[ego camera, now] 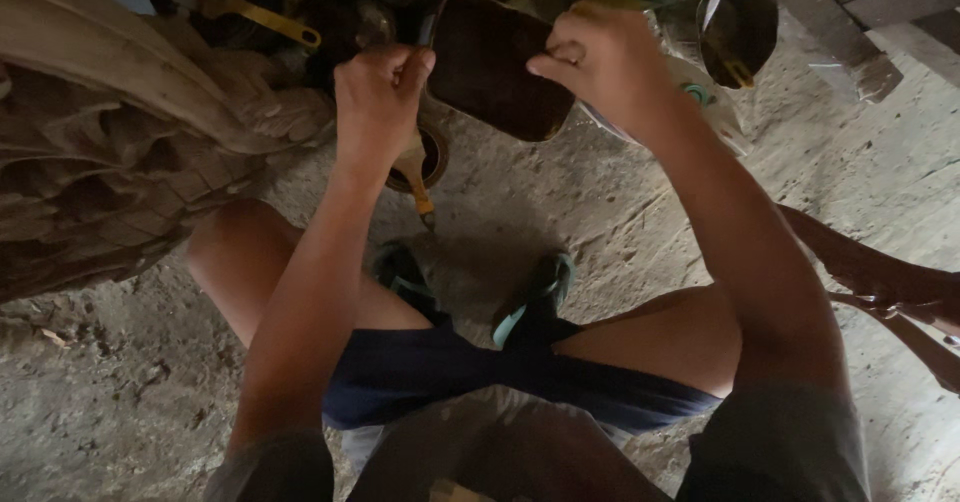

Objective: The person pours a dark liquid from a small can into a rectangular container and stirs it with a spoon. They then pour more liquid from a plastic bottle into the same container and continue stirring.

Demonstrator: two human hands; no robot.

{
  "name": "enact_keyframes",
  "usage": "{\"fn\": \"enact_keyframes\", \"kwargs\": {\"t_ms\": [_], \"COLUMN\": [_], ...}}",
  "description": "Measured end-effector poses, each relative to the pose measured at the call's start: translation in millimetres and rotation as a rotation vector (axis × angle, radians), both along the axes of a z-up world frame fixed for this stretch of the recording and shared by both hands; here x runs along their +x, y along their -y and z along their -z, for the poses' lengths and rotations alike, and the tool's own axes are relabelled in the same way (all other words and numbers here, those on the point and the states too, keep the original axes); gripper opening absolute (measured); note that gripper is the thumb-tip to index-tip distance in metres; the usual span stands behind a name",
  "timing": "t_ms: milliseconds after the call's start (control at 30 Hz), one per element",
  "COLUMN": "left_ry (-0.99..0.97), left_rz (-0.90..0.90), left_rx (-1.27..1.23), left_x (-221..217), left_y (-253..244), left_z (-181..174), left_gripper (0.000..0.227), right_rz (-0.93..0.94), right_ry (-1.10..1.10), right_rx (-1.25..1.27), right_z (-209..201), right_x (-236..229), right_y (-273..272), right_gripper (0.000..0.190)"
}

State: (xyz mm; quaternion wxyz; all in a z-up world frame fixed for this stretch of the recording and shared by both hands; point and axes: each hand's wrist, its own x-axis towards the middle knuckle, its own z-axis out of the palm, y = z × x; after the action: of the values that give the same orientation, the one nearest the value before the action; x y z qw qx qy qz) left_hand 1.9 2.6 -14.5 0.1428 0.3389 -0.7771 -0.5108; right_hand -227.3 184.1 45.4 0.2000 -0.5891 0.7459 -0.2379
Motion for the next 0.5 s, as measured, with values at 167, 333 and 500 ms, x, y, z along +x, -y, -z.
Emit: {"fn": "enact_keyframes", "kwargs": {"t_ms": [167, 333, 500], "left_ry": [-0.043, 0.021, -0.007], "left_rz": [-0.009, -0.012, -0.006], "left_rx": [-0.007, 0.031, 0.019], "left_x": [-1.0, -0.9, -1.6], "left_y": [1.1, 1.5, 1.8], "left_z": [-4.4, -11.3, -6.6], "left_gripper": [0.018, 0.02, 0.018], "right_rz": [0.105, 0.391, 0.34], "right_ry": [0.083, 0.271, 0.152], "right_rx": [-0.037, 0.071, -0.022], "right_z": [6.1, 13.2, 10.3], "right_x": [-8.0, 4.8, 20.8], "right_y": [2.0, -1.7, -9.7], "right_gripper": [0.023, 0.022, 0.017]}}
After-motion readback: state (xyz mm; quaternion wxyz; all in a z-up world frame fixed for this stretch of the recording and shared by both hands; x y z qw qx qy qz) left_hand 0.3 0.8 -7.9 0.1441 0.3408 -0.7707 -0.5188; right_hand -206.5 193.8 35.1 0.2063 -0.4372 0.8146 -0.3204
